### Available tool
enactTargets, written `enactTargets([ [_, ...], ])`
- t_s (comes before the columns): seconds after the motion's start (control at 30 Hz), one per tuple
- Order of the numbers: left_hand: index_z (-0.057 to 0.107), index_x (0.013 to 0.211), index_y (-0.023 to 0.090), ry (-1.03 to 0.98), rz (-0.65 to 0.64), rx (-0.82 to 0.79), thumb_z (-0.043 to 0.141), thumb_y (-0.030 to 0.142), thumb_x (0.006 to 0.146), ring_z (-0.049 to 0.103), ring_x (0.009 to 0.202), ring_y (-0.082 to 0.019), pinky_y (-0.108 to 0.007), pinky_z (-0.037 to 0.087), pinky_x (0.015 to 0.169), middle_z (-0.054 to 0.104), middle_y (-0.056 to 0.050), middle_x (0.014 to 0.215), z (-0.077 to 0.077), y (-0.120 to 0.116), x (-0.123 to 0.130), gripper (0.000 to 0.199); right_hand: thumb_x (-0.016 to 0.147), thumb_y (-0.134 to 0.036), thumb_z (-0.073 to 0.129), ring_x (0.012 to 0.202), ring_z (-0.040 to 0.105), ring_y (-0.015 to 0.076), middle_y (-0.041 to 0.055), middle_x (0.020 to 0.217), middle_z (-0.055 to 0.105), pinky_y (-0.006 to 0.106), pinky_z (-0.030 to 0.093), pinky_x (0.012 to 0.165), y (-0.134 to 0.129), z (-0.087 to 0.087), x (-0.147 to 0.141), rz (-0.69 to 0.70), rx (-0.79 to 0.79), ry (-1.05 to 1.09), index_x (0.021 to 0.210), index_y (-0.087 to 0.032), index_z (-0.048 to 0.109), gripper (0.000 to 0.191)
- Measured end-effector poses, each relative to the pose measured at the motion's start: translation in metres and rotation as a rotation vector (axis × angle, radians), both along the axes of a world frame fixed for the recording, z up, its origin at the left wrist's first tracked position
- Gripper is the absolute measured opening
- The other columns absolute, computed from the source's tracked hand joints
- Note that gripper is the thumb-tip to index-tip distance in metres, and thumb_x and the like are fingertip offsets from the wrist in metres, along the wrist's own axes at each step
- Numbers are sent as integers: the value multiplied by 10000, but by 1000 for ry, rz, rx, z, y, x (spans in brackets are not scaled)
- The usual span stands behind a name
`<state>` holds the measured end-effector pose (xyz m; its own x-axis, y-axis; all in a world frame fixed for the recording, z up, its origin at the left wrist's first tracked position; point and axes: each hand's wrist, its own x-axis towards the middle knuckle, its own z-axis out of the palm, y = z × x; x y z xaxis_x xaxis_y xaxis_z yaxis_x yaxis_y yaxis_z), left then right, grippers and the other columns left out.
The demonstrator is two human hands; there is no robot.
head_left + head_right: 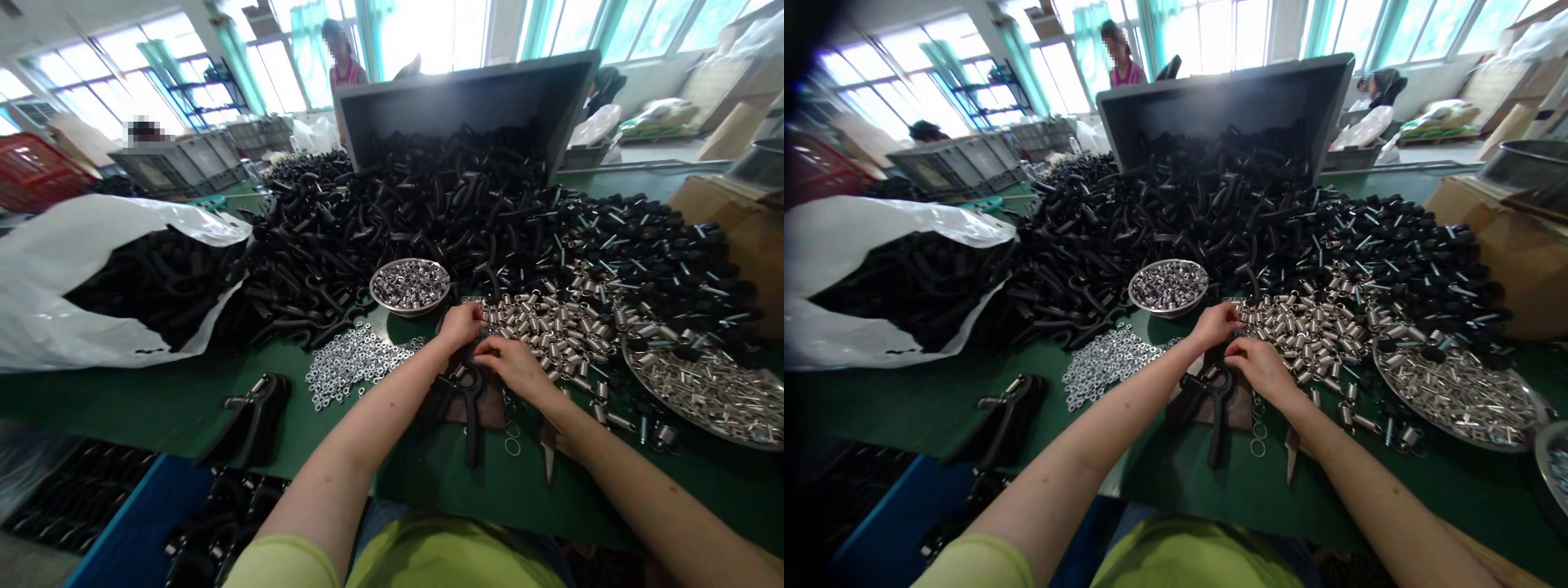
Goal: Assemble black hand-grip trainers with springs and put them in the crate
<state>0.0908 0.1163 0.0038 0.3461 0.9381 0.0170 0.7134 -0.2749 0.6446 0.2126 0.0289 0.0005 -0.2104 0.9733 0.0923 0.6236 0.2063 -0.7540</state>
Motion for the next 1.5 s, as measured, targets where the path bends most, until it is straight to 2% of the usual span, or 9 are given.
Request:
enactTargets([
  [0.13, 619, 734, 164, -207, 44, -76, 612, 239, 765, 552, 635, -106, -214, 430, 647, 627, 11, 693, -1, -6, -8, 81, 747, -224, 619, 768, 599, 168, 3, 801, 658, 290, 429, 735, 0, -1, -8, 60, 75, -92, 730, -212, 663, 49],
  [0.3, 595, 745, 147, -484, 111, -232, 585, 334, 790, 505, 533, -82, -192, 418, 532, 574, 19, 611, -2, -34, -33, 193, 756, -213, 630, 767, 587, 167, 16, 810, 639, 281, 421, 718, 4, -4, -11, 118, 115, -192, 740, -210, 662, 36],
  [0.5, 584, 791, 124, -751, 188, -485, 660, 404, 734, 537, 541, -61, -171, 444, 501, 631, -37, 730, -7, -76, -85, 296, 772, -213, 621, 743, 585, 162, 14, 780, 637, 261, 405, 672, 8, 0, -15, 169, 120, -284, 750, -202, 668, 53],
  [0.67, 600, 798, 129, -834, 223, -565, 735, 376, 652, 550, 566, -70, -179, 447, 522, 649, -44, 759, -9, -97, -111, 317, 780, -212, 605, 766, 588, 167, 19, 809, 649, 259, 391, 682, 9, 5, -19, 203, 94, -359, 765, -205, 676, 73],
  [0.83, 638, 756, 141, -732, 210, -465, 700, 351, 675, 518, 577, -92, -204, 402, 536, 619, -12, 696, -10, -105, -111, 233, 745, -216, 628, 759, 589, 173, 24, 806, 663, 259, 376, 655, 17, 10, -24, 209, 30, -415, 746, -203, 667, 41],
  [1.0, 697, 720, 175, -450, 65, -177, 691, 264, 695, 558, 796, -159, -272, 421, 749, 619, -28, 817, -11, -110, -96, 93, 672, -234, 681, 645, 566, 157, 2, 640, 634, 246, 339, 561, 33, 11, -27, 242, -63, -422, 664, -198, 652, 46],
  [1.17, 718, 743, 222, -289, -3, -68, 702, 265, 703, 534, 913, -184, -308, 382, 871, 612, -20, 888, -18, -114, -82, 61, 691, -198, 634, 584, 539, 114, -39, 601, 601, 216, 353, 541, 33, 6, -25, 290, -101, -319, 704, -187, 630, 17],
  [1.33, 709, 758, 224, -231, 11, -90, 712, 285, 690, 544, 900, -179, -296, 391, 856, 618, -11, 882, -22, -113, -78, 91, 723, -193, 594, 620, 544, 126, -28, 657, 600, 224, 371, 558, 20, 3, -24, 227, -52, -249, 786, -190, 618, 68],
  [1.5, 682, 740, 206, -215, 71, -163, 719, 307, 667, 556, 849, -173, -276, 406, 780, 622, -3, 846, -18, -111, -77, 130, 769, -236, 569, 779, 572, 175, 29, 860, 634, 290, 418, 700, -26, 23, 1, 115, 18, -244, 941, -215, 615, 179],
])
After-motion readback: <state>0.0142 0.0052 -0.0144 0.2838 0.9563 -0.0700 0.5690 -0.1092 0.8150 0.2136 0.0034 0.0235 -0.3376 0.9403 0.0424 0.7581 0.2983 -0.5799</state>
